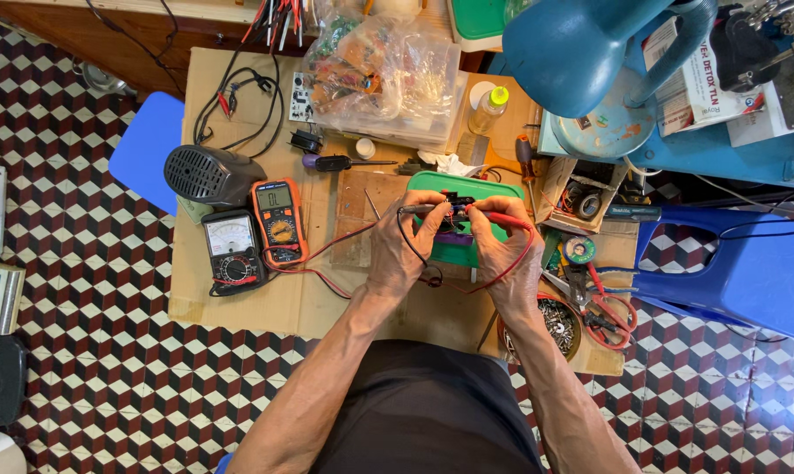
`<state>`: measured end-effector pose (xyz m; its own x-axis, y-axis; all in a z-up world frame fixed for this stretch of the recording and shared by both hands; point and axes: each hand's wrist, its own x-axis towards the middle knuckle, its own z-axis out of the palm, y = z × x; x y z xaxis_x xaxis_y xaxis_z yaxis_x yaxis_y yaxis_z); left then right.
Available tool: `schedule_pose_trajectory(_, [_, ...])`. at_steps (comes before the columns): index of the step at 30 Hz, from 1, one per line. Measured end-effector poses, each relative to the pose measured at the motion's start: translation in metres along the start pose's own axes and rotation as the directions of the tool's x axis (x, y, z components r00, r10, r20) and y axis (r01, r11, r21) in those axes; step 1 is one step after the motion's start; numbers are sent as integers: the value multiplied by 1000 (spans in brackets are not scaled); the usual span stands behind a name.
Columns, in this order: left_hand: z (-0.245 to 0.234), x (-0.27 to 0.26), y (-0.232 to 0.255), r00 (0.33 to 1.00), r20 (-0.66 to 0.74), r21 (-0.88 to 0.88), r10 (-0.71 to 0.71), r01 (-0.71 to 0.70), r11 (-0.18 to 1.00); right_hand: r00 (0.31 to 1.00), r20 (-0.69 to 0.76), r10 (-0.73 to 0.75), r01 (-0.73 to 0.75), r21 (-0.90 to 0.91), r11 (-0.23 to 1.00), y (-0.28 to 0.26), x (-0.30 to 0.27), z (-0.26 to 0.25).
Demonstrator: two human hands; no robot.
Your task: The person uses a multimeter to test a small electronic component held in a green clamp. They repeatedly touch the probes to different points on the component while observing the multimeter display.
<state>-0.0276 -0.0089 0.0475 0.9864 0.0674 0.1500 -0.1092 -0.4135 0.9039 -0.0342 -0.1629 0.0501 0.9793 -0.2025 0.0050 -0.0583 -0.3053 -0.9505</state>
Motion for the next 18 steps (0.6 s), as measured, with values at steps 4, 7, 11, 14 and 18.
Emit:
schedule_pose_trajectory(4, [-1, 1, -2, 999, 25, -28, -29, 30, 999, 1000, 3, -6, 6, -56, 998, 0, 0, -1])
schedule_pose_trajectory(7, [1, 2, -3, 1000, 23, -74, -14, 16, 997, 1000, 8, -5, 5, -52, 999, 1, 2, 1])
schedule_pose_trajectory(11, [3, 2, -3, 999, 16, -115, -47, 48, 992, 999, -2, -42, 42, -94, 995, 4, 5, 2])
schedule_pose_trajectory(14, [3, 3, -4, 1000, 3, -116, -24, 25, 993, 996, -5, -88, 87, -129, 988, 4, 6, 1])
schedule_pose_trajectory(18, [2, 3, -5, 999, 12, -103, -39, 41, 994, 998, 8, -56, 57, -103, 993, 2, 6, 1])
